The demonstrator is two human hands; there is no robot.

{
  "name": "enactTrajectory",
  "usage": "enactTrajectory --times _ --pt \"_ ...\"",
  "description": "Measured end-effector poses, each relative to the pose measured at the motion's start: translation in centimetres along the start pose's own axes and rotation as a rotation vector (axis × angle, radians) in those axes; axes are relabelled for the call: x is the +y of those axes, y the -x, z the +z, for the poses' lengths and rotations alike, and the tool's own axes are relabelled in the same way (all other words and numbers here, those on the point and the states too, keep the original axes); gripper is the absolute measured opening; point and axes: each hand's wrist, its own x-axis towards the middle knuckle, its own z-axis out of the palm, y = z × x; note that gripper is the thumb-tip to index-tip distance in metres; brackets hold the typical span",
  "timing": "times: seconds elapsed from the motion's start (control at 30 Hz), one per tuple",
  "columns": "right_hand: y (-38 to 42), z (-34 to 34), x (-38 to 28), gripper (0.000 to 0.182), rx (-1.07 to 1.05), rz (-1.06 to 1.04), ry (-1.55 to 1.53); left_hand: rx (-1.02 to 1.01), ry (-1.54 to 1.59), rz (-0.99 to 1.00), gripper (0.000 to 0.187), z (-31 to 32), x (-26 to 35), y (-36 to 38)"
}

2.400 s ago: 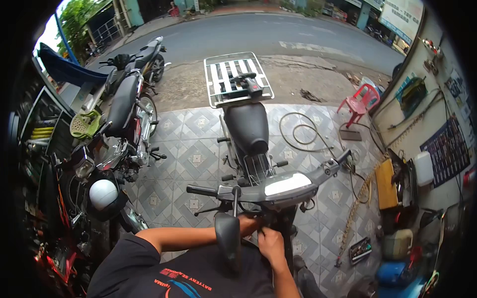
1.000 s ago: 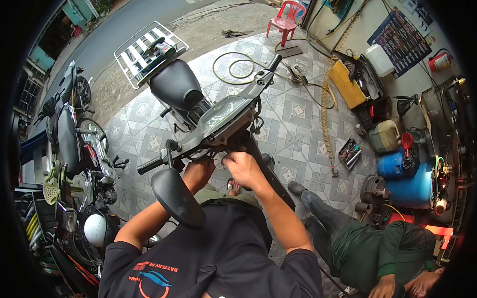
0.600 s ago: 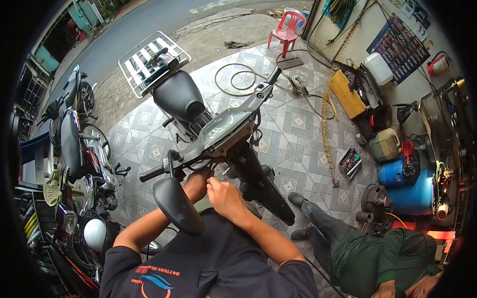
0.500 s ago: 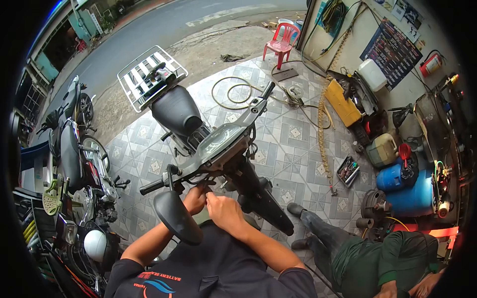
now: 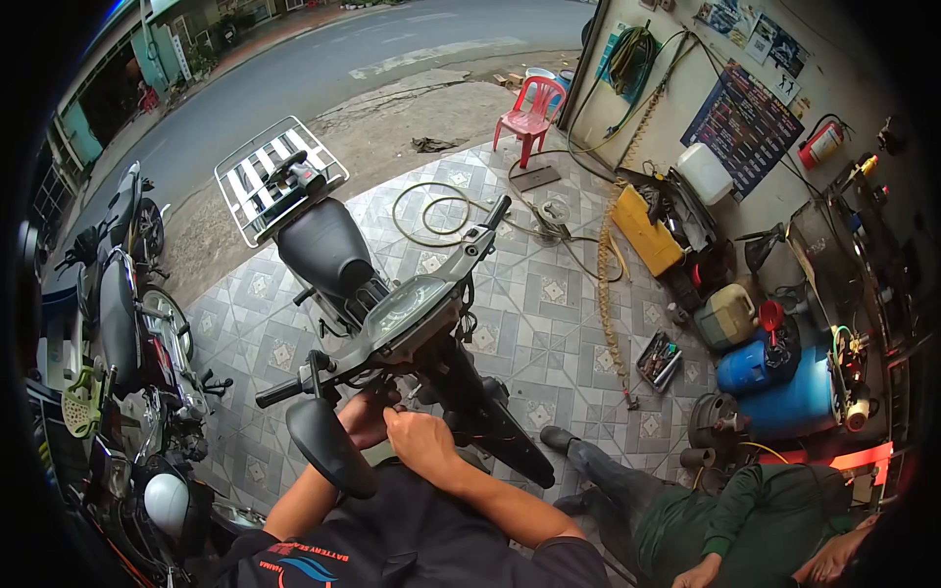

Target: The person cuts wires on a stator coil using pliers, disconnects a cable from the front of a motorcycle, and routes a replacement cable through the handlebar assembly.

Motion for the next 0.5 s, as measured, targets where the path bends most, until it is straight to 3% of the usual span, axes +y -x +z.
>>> enactTrajectory --times 0.17,0.27,0.5 --pt "0.3 0.5 0.2 0.011 -0.012 0.055 -0.028 0.008 -0.046 0.052 0.030 0.4 -0.6 0.8" --pt "0.4 0.7 0.3 0.010 0.011 0.037 -0.052 0.070 -0.050 -0.136 0.030 -0.6 0.4 1.3" --pt "0.3 -0.1 0.4 0.011 0.093 -0.005 -0.151 0.051 -0.201 -0.076 0.032 -0.2 1.6 1.8"
